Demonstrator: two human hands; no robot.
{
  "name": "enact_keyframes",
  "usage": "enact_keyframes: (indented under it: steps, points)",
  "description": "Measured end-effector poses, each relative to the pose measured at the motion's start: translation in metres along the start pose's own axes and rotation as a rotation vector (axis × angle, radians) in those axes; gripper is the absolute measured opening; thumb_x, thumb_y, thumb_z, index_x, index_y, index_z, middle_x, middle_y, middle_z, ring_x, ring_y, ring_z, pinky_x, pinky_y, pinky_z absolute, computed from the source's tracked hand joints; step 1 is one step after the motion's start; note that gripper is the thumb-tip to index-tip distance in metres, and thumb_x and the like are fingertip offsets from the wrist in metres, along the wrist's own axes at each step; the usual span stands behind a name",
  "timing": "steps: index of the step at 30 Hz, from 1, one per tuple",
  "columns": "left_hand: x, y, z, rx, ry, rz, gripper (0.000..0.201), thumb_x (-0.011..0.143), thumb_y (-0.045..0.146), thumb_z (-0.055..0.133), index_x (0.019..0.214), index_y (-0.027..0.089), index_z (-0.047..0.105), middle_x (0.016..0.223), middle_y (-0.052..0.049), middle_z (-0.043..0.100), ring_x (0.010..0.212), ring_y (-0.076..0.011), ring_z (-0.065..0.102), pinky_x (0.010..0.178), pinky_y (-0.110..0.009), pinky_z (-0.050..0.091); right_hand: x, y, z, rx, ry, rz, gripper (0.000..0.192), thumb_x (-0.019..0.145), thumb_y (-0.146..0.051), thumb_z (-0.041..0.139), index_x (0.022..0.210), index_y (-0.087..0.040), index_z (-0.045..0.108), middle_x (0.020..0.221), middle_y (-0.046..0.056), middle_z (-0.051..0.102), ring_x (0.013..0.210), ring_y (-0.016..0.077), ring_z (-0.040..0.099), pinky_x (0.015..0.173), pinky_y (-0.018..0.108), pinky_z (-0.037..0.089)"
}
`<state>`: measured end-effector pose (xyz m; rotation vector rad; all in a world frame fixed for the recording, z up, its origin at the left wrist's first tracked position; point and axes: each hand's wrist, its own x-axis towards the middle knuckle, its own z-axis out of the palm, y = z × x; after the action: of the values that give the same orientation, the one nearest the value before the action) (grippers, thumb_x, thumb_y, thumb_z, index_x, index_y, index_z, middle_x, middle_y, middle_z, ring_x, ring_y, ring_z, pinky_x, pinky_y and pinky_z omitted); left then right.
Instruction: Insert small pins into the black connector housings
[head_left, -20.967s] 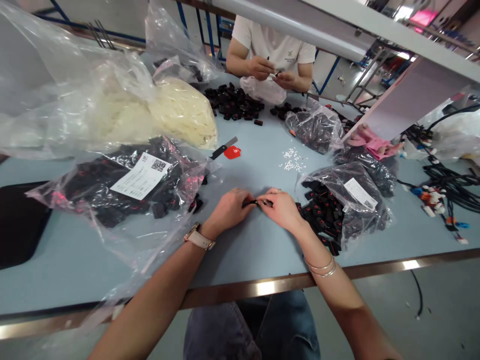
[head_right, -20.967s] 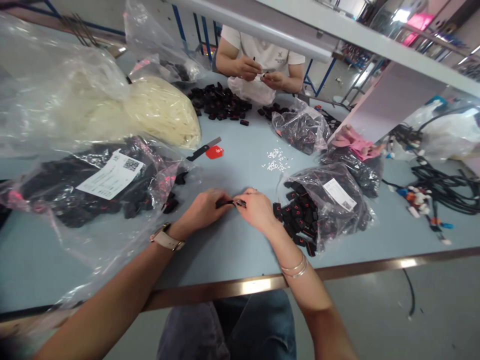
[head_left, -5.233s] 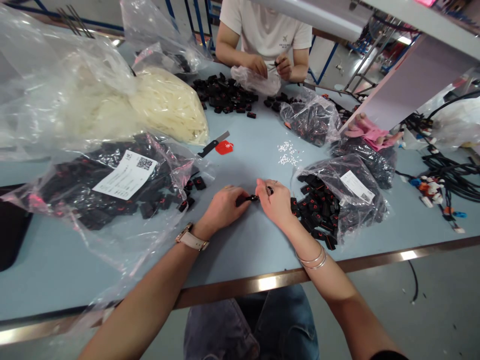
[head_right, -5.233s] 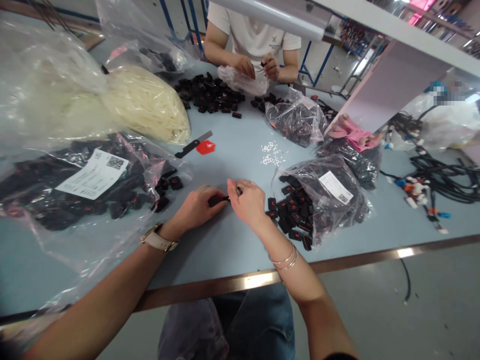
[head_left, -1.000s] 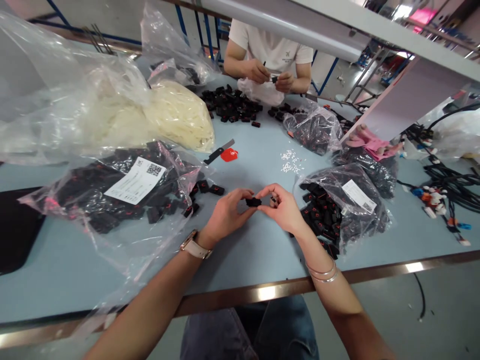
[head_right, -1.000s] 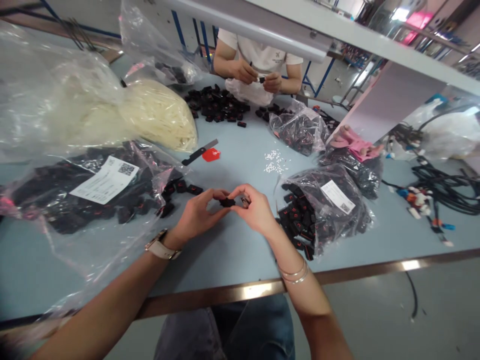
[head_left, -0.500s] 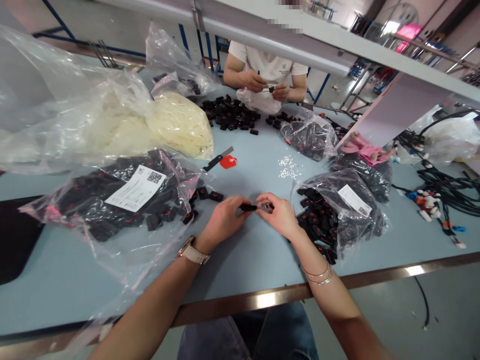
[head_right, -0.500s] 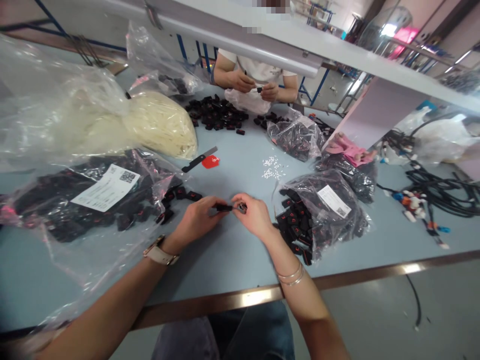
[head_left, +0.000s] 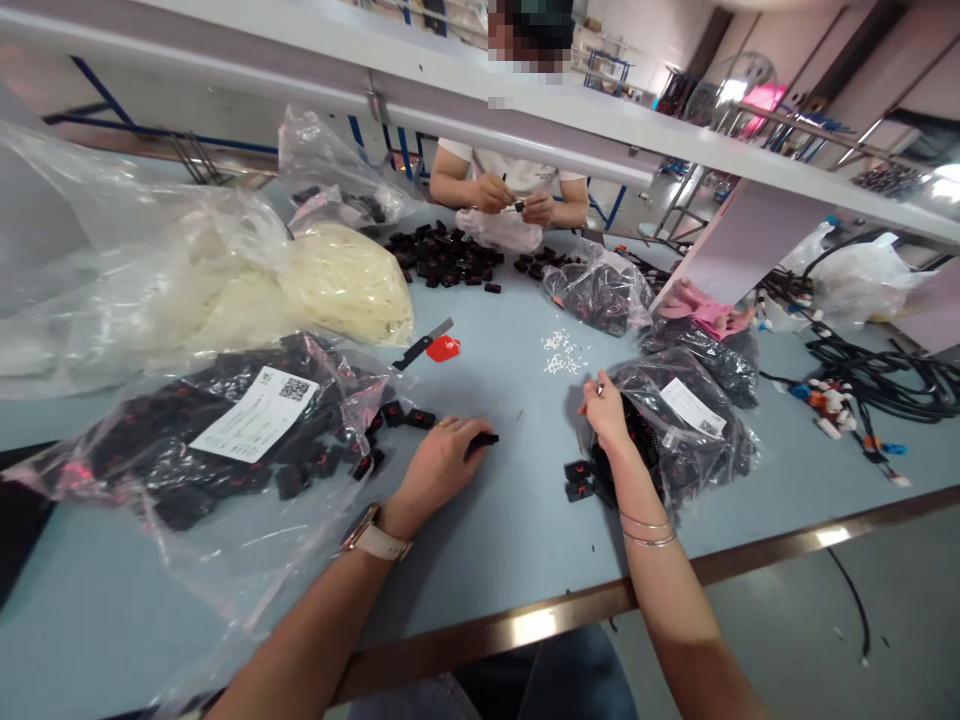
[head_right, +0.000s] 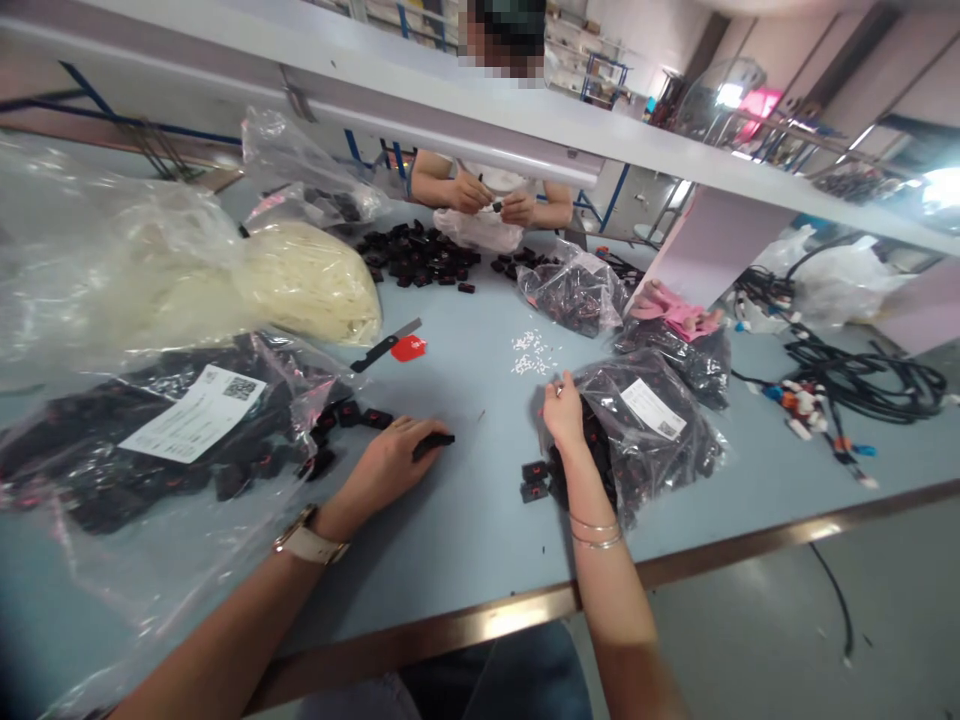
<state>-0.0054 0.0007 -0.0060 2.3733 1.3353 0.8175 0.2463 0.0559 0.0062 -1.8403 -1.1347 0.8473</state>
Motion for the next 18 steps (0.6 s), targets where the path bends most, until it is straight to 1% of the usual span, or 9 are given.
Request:
enact_keyframes:
  steps: [3, 5, 8, 9, 10, 12, 14, 16, 18]
  points:
    - [0.000, 0.000, 0.000, -0.003, 0.004, 0.017, 0.018, 0.078, 0.012, 0.051, 0.091, 0.020, 0.060, 0.088, -0.006, 0.068, 0.083, -0.0223, 0.060, 0.076, -0.037, 0.050, -0.001, -0.006, -0.002, 0.068, 0.023, 0.072, 0.061, 0.084, -0.025, 0.040, 0.142, -0.011, 0.028, 0.111, 0.012, 0.061, 0.050, 0.0084, 0.060, 0.048, 0.021, 0.043]
    - [0.000, -0.001, 0.001, -0.011, 0.003, 0.021, 0.020, 0.078, 0.011, 0.050, 0.091, 0.020, 0.061, 0.090, -0.006, 0.068, 0.085, -0.0222, 0.060, 0.077, -0.037, 0.050, -0.003, -0.014, -0.001, 0.139, 0.021, 0.083, 0.058, 0.084, -0.025, 0.040, 0.139, -0.012, 0.032, 0.113, 0.013, 0.060, 0.054, 0.0080, 0.061, 0.044, 0.019, 0.039]
    - [0.000, -0.001, 0.001, -0.016, -0.007, 0.021, 0.019, 0.079, 0.011, 0.049, 0.092, 0.019, 0.061, 0.090, -0.007, 0.068, 0.084, -0.0229, 0.060, 0.076, -0.038, 0.050, -0.001, -0.035, -0.001, 0.210, -0.039, 0.005, 0.045, 0.081, -0.027, 0.046, 0.122, -0.010, 0.051, 0.103, 0.011, 0.066, 0.053, 0.0072, 0.058, 0.042, 0.017, 0.035]
    - [0.000, -0.001, 0.001, -0.016, -0.012, 0.023, 0.019, 0.079, 0.011, 0.049, 0.092, 0.018, 0.061, 0.090, -0.007, 0.068, 0.084, -0.0232, 0.060, 0.076, -0.039, 0.050, 0.003, -0.045, -0.001, 0.196, -0.058, -0.042, 0.039, 0.080, -0.029, 0.048, 0.113, -0.010, 0.058, 0.098, 0.010, 0.067, 0.050, 0.0067, 0.055, 0.042, 0.018, 0.035]
    - [0.000, -0.001, 0.000, -0.015, -0.015, 0.024, 0.019, 0.079, 0.011, 0.049, 0.091, 0.018, 0.061, 0.090, -0.008, 0.068, 0.084, -0.0235, 0.060, 0.076, -0.039, 0.050, 0.008, -0.055, -0.002, 0.162, -0.046, -0.105, 0.036, 0.079, -0.032, 0.049, 0.105, -0.011, 0.062, 0.094, 0.009, 0.069, 0.048, 0.0064, 0.052, 0.043, 0.018, 0.037]
    - [0.000, -0.001, -0.001, -0.014, -0.015, 0.029, 0.019, 0.078, 0.011, 0.049, 0.091, 0.018, 0.061, 0.089, -0.007, 0.068, 0.083, -0.0234, 0.060, 0.076, -0.039, 0.050, 0.024, -0.076, -0.006, 0.004, -0.005, -0.228, 0.035, 0.080, -0.036, 0.049, 0.096, -0.011, 0.066, 0.089, 0.009, 0.070, 0.050, 0.0077, 0.052, 0.047, 0.020, 0.040]
    - [0.001, -0.001, -0.002, -0.017, -0.009, 0.034, 0.019, 0.078, 0.011, 0.049, 0.090, 0.019, 0.060, 0.087, -0.006, 0.067, 0.082, -0.0229, 0.060, 0.074, -0.037, 0.050, 0.045, -0.092, -0.011, -0.311, -0.036, -0.276, 0.033, 0.081, -0.034, 0.049, 0.096, -0.012, 0.069, 0.090, 0.009, 0.071, 0.060, 0.0114, 0.060, 0.055, 0.022, 0.045]
    - [0.001, -0.002, -0.002, -0.019, 0.000, 0.043, 0.019, 0.077, 0.011, 0.049, 0.089, 0.021, 0.060, 0.085, -0.006, 0.067, 0.081, -0.0225, 0.061, 0.073, -0.036, 0.050, 0.064, -0.099, -0.015, -0.815, -0.032, -0.236, 0.029, 0.080, -0.027, 0.052, 0.098, -0.013, 0.069, 0.097, 0.011, 0.071, 0.080, 0.0163, 0.065, 0.069, 0.023, 0.047]
    - [0.001, -0.002, -0.002, -0.018, 0.008, 0.049, 0.018, 0.077, 0.011, 0.049, 0.088, 0.021, 0.060, 0.083, -0.005, 0.067, 0.080, -0.0225, 0.061, 0.073, -0.036, 0.050, 0.078, -0.095, -0.018, -0.950, -0.023, -0.185, 0.030, 0.072, -0.016, 0.061, 0.099, -0.007, 0.069, 0.107, 0.020, 0.068, 0.094, 0.0242, 0.065, 0.077, 0.028, 0.046]
